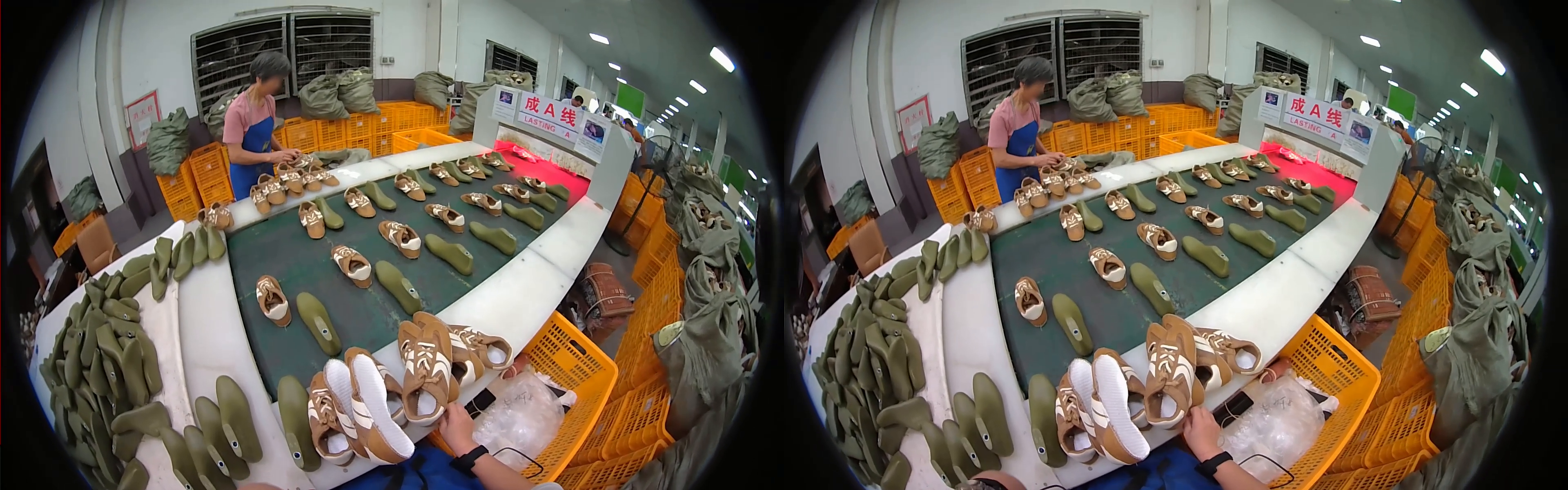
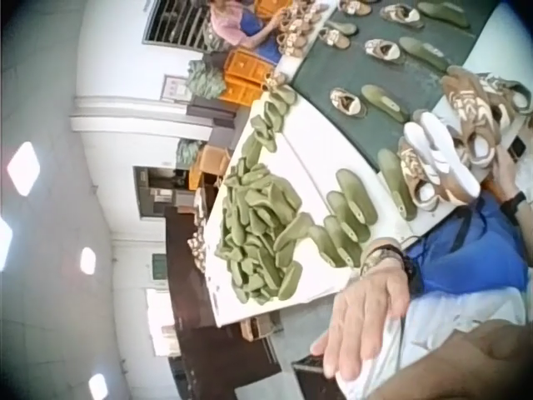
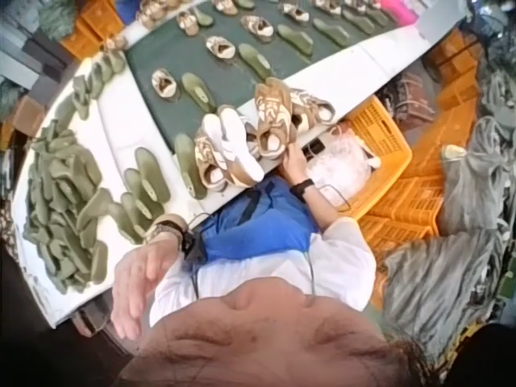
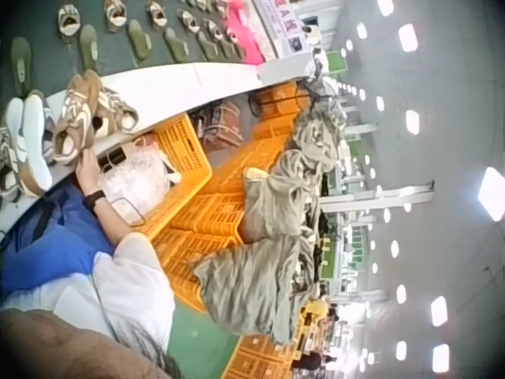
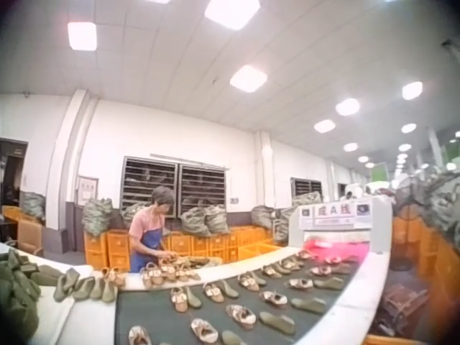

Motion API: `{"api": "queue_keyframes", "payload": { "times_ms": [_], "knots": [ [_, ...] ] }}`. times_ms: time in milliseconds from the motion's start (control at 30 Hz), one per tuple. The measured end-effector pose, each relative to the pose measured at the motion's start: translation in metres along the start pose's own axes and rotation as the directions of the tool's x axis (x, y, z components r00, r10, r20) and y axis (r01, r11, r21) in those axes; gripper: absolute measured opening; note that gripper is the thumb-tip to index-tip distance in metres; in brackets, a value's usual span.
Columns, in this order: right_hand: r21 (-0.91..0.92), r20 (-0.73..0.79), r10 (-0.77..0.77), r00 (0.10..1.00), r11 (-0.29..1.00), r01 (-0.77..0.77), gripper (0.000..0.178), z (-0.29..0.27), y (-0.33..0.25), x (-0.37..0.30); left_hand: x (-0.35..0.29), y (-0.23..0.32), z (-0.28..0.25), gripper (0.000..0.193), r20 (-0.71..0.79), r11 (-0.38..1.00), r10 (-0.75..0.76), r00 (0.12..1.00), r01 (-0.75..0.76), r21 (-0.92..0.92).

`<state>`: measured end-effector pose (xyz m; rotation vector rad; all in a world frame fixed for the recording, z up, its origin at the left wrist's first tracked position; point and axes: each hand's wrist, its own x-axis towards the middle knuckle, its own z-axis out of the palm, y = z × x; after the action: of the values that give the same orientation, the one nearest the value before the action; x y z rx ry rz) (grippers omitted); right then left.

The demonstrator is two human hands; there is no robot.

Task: The recorder is organizing shoe components and green shoe lasts on a workbench and conveyor line in a shoe factory.

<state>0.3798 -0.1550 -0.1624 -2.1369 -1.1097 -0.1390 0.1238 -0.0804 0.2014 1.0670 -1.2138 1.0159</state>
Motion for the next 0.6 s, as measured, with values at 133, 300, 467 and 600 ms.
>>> {"api": "queue_keyframes", "payload": {
  "times_ms": [133,300,467,600],
  "knots": [
    [-0.002,-0.021,-0.008,1.0,1.0,0.007,0.011,0.0,0.004,-0.003,-0.057,0.03,-0.008,0.057,-0.513,0.457,-0.551,0.658,0.752,0.475],
    [0.013,-0.027,-0.012,1.0,1.0,0.012,0.01,-0.001,0.001,-0.001,-0.145,0.045,-0.04,0.054,-0.794,-0.711,-0.519,0.318,0.355,0.607],
    [0.015,-0.026,-0.013,1.0,1.0,0.013,0.01,0.0,0.002,0.0,-0.252,0.092,-0.058,0.049,-0.902,-0.877,-0.327,0.282,0.265,0.401],
    [0.011,-0.027,-0.017,0.999,1.0,0.018,0.01,0.0,0.003,0.0,-0.263,0.092,-0.057,0.05,-0.942,-0.8,-0.331,0.061,0.511,0.314]
  ]
}}
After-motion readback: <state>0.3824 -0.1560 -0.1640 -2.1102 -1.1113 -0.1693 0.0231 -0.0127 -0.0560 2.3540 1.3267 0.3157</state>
